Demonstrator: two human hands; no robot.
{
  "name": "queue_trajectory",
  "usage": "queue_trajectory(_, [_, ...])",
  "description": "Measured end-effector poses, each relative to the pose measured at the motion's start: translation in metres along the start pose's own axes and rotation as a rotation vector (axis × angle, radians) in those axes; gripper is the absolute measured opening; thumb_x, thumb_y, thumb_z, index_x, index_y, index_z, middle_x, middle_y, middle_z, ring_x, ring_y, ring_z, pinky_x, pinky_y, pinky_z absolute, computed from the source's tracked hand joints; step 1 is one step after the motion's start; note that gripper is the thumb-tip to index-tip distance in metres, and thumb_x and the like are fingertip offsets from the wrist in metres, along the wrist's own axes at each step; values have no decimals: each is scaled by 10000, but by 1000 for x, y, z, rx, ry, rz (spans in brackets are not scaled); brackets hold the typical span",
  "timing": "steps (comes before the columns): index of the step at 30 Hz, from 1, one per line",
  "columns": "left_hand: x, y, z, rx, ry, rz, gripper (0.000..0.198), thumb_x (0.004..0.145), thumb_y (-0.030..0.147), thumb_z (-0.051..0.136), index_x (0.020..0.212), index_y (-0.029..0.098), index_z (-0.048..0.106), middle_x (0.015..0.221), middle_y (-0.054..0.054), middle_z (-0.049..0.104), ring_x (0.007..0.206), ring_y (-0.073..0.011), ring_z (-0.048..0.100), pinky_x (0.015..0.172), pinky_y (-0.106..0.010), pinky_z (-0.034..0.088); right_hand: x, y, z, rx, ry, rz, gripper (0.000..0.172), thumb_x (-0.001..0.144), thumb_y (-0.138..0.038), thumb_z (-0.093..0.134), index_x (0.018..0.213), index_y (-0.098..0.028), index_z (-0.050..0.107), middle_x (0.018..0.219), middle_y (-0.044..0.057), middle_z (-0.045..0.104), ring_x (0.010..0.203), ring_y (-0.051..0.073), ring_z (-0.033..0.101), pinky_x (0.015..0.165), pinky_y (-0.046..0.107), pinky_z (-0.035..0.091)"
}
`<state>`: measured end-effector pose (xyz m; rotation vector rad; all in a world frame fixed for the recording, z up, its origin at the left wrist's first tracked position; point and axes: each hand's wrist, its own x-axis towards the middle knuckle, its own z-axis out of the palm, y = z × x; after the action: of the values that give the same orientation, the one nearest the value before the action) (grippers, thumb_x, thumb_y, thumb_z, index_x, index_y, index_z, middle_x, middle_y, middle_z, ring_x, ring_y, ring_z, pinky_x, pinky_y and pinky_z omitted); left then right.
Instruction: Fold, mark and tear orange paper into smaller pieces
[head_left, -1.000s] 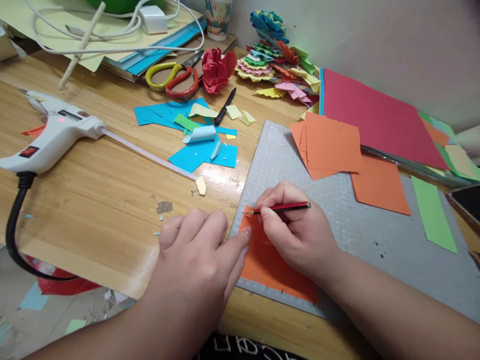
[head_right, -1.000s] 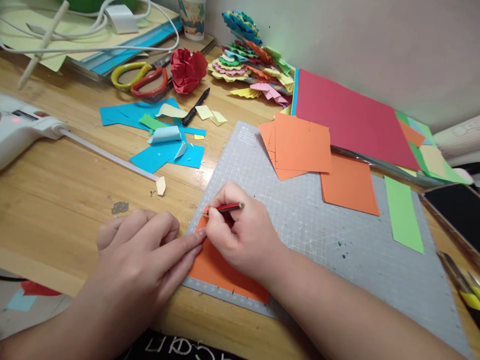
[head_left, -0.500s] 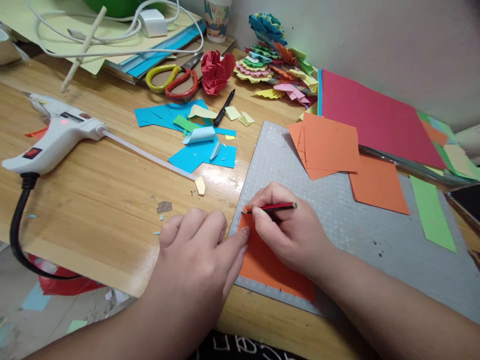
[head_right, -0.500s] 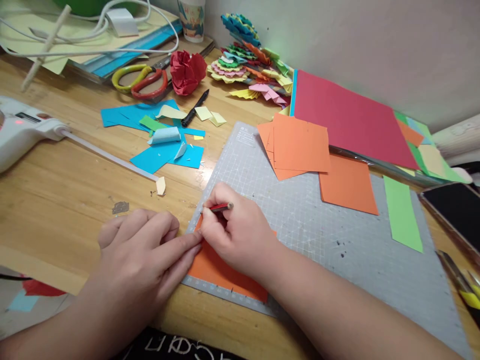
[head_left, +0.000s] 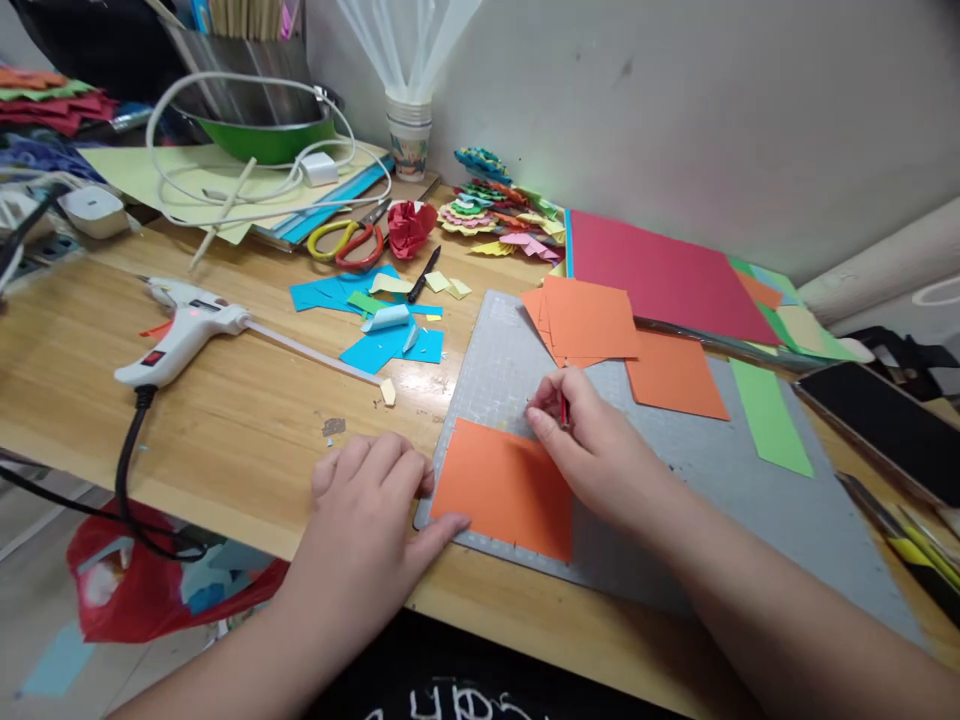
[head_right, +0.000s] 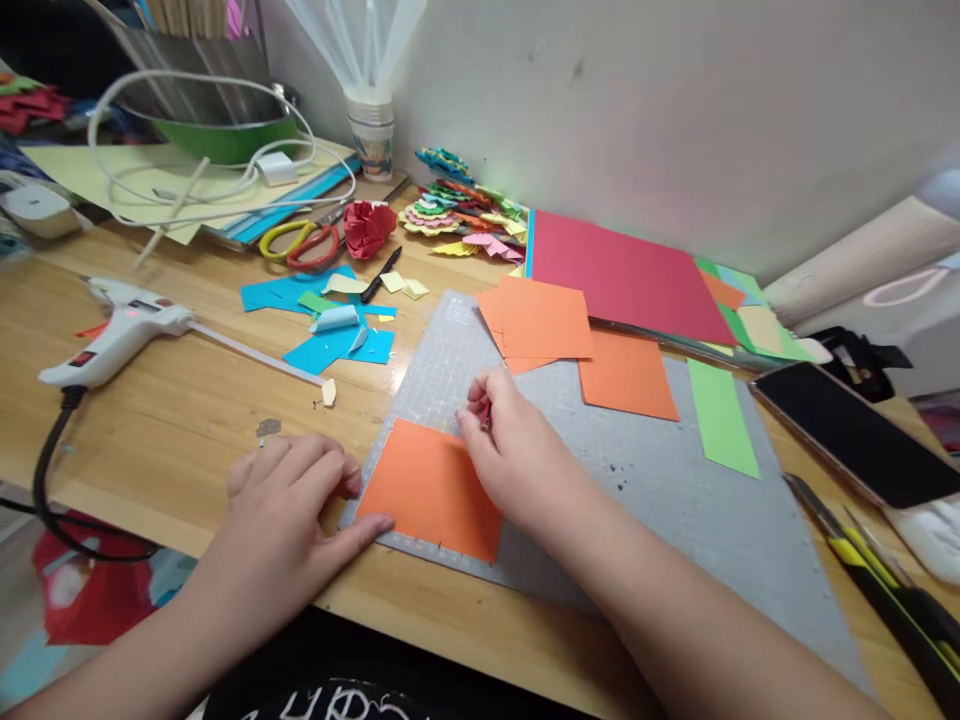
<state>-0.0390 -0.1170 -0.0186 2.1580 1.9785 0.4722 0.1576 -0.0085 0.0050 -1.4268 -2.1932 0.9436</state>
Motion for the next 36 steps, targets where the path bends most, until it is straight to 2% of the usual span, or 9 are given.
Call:
queue_trajectory(5, [2, 5, -1, 44, -3, -18, 260, 760, 432, 661, 796, 204, 543, 850, -12, 542, 857, -236, 454, 769, -380, 292, 0, 4, -2, 103, -150, 58, 147, 814, -261, 529, 852, -222, 393, 759, -11, 519, 654, 144, 480, 596, 298, 380])
queue_trajectory(9, [1, 8, -4, 13, 5, -36, 248, 770, 407, 645, 889, 204, 566, 926, -30, 573, 912, -260, 480, 805, -420, 321, -1, 10, -3, 299, -282, -29, 155, 764, -183, 537, 806, -221, 393, 705, -50, 453, 628, 115, 421, 584, 262, 347])
queue_trajectory(14, [17, 20, -14, -358, 31, -96, 435, 834, 381, 570, 1221, 200, 490, 1037, -59, 605, 985, -234, 527, 879, -441, 361, -14, 14, -24, 512, -162, -63, 183, 766, -207, 568, 792, -221, 387, 733, -52, 468, 651, 106, 436, 620, 256, 360])
queue_trajectory(17, [45, 38, -21, -706, -89, -117, 356, 842, 403, 530, 1115, 179, 574, 927, -47, 634, 880, -198, 571, 769, -344, 430, -21, 22, -44, 585, -67, -55, 236, 773, -265, 606, 801, -225, 375, 764, -50, 492, 667, 106, 466, 639, 258, 382])
queue_trajectory(20, [81, 58, -25, -869, -216, -102, 243, 786, 404, 585, 799, 166, 635, 769, -19, 635, 722, -162, 570, 658, -278, 419, -25, 40, -66, 434, 98, -86, 182, 882, -380, 479, 852, -229, 382, 788, -27, 520, 684, 122, 499, 629, 257, 396])
queue_trajectory(23, [112, 72, -24, -893, -184, -79, 228, 763, 392, 609, 773, 165, 621, 766, -9, 634, 716, -149, 569, 654, -260, 411, -28, 67, -85, 82, 358, -58, 226, 956, -397, 282, 910, -221, 415, 821, 16, 556, 701, 153, 503, 649, 288, 395])
queue_trajectory(25, [125, 77, -22, -917, -160, -78, 235, 757, 400, 611, 784, 167, 620, 791, -12, 642, 739, -151, 577, 666, -256, 417, -28, 87, -92, -72, 440, -6, 197, 937, -354, 333, 920, -210, 466, 828, 40, 553, 741, 186, 486, 685, 320, 370])
queue_trajectory(31, [132, 70, -11, -1008, -123, -149, 273, 730, 440, 626, 824, 184, 613, 789, -10, 661, 673, -143, 589, 595, -242, 427, -21, 120, -77, -272, 382, 88, 264, 754, -64, 430, 908, -180, 611, 834, 95, 570, 823, 245, 493, 749, 362, 320])
queue_trajectory(36, [129, 62, -6, -1023, -119, -174, 269, 710, 435, 653, 787, 186, 587, 688, 3, 645, 609, -138, 586, 565, -250, 443, -24, 111, -71, -248, 404, 100, 324, 819, -116, 414, 1053, -204, 619, 948, 109, 583, 948, 265, 518, 820, 386, 348])
